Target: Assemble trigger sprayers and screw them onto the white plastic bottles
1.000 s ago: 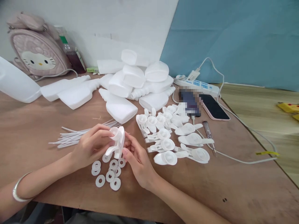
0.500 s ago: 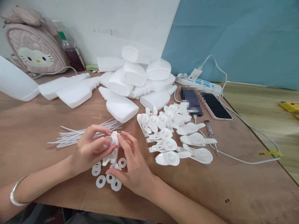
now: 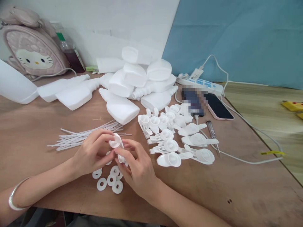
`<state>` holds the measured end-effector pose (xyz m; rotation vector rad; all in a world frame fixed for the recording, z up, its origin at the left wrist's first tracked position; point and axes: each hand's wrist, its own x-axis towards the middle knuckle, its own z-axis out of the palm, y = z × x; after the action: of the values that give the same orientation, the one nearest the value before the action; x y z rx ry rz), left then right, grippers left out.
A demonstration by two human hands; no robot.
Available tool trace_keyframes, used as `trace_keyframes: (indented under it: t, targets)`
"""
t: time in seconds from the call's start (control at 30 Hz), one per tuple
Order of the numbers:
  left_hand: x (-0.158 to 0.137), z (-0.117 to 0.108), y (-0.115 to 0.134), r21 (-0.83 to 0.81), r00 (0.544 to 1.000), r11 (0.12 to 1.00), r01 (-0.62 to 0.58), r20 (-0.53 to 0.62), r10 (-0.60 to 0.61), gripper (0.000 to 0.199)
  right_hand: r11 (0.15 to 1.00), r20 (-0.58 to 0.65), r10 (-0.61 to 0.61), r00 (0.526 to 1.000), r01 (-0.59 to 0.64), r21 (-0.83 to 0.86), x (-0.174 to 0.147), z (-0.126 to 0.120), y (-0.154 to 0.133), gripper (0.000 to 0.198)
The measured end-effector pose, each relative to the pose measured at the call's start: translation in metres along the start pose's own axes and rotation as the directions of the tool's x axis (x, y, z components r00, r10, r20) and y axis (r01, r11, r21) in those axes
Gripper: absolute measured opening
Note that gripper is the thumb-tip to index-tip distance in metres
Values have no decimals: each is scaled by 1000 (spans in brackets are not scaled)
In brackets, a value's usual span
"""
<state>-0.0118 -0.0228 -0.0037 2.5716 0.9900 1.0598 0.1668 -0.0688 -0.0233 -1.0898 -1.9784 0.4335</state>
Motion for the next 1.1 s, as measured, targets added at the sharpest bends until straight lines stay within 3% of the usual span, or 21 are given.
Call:
trace_keyframes:
  t: [0.23,0.5,0.63,0.77,1.1]
  targets:
    - [0,0,0,37,999,999,-34,10,33,10,997,-51,-5,999,1,-78,1,-4,5,33]
    - [-1,2,0,-16,988,988,-152,20,152,9,978,49,-92,995,99,-185,3,-6,4,33]
    - [-1,2,-4,-122,986,983,-135,80,146,8,975,140,-100,985,125,-186,6,-9,9,36]
    - [0,2,-12,-214,986,968,-130,78,150,9,976,152,-104,983,131,-176,10,-9,16,42]
    - [4,0,-20,-225,975,966,-124,151,161,5,964,173,-143,974,177,-201,15,-8,19,44]
